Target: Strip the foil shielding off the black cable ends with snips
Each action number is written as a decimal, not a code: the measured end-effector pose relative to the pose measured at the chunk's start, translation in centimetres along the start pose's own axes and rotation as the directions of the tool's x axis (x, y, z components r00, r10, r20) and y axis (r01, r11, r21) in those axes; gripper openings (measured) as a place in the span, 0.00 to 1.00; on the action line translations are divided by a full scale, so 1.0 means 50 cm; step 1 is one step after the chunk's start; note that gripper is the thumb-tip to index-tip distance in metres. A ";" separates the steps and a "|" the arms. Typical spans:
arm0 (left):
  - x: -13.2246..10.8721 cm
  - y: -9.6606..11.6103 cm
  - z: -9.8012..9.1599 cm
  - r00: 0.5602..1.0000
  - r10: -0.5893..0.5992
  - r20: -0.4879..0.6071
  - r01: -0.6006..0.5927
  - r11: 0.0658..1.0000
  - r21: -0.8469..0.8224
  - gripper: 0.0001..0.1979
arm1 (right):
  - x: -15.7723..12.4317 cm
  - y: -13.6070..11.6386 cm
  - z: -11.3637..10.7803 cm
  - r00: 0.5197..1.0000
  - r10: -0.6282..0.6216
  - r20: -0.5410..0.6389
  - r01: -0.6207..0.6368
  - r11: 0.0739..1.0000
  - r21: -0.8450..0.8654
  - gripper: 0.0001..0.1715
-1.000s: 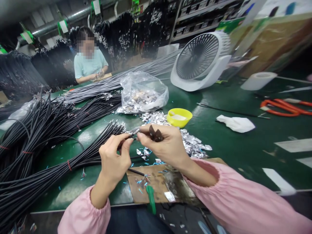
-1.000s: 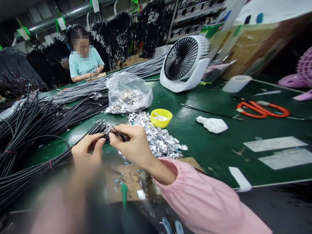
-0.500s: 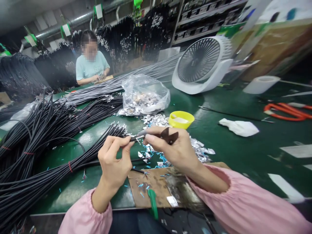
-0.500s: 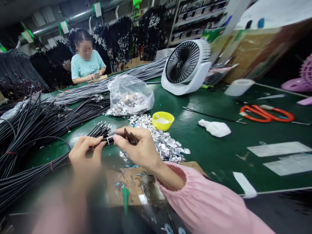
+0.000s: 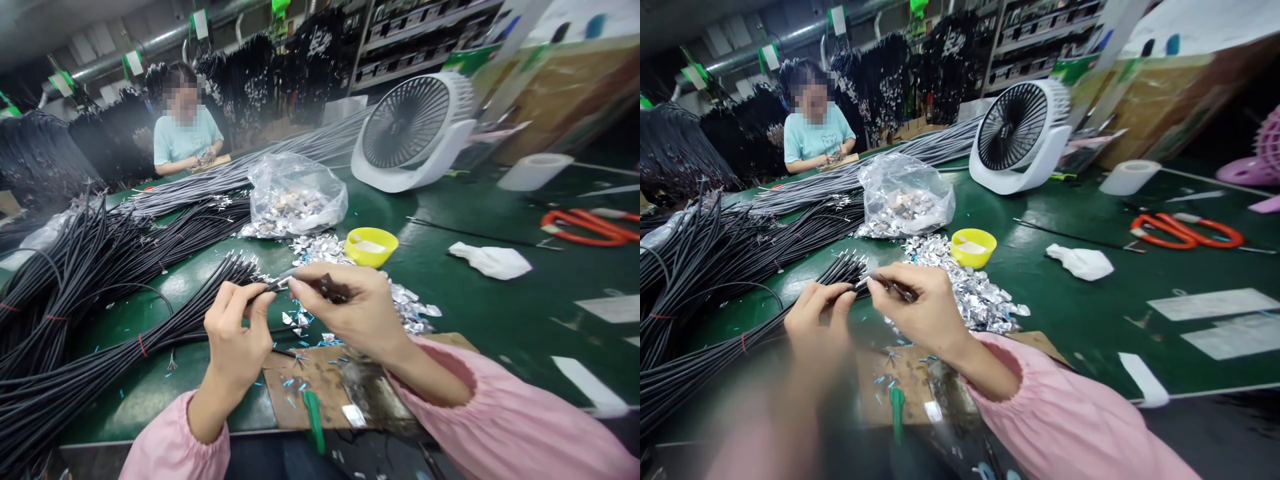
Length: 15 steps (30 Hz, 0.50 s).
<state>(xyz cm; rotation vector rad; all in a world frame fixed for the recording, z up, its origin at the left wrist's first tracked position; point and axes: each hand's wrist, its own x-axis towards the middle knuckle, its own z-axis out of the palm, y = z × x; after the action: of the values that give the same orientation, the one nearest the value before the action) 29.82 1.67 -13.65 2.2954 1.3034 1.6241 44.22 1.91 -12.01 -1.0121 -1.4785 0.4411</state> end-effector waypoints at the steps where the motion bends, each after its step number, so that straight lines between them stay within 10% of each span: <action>1: 0.000 -0.001 0.000 1.000 0.006 0.010 -0.006 1.000 0.005 0.04 | -0.001 0.000 0.001 0.999 -0.030 -0.014 0.030 0.999 -0.014 0.07; 8: 0.001 -0.004 0.002 0.998 0.011 0.062 -0.012 1.000 0.010 0.07 | -0.003 0.001 0.002 0.973 -0.229 -0.024 0.223 0.965 -0.137 0.08; 15: 0.007 0.005 -0.010 0.988 -0.054 -0.147 0.040 0.995 -0.092 0.03 | -0.005 0.011 0.002 0.995 -0.006 0.096 0.011 0.998 -0.061 0.14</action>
<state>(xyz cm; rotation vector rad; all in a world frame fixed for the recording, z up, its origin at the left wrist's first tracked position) 29.59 1.54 -13.03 2.1125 1.2741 1.8306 44.26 2.05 -12.61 -1.0451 -1.5899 0.4456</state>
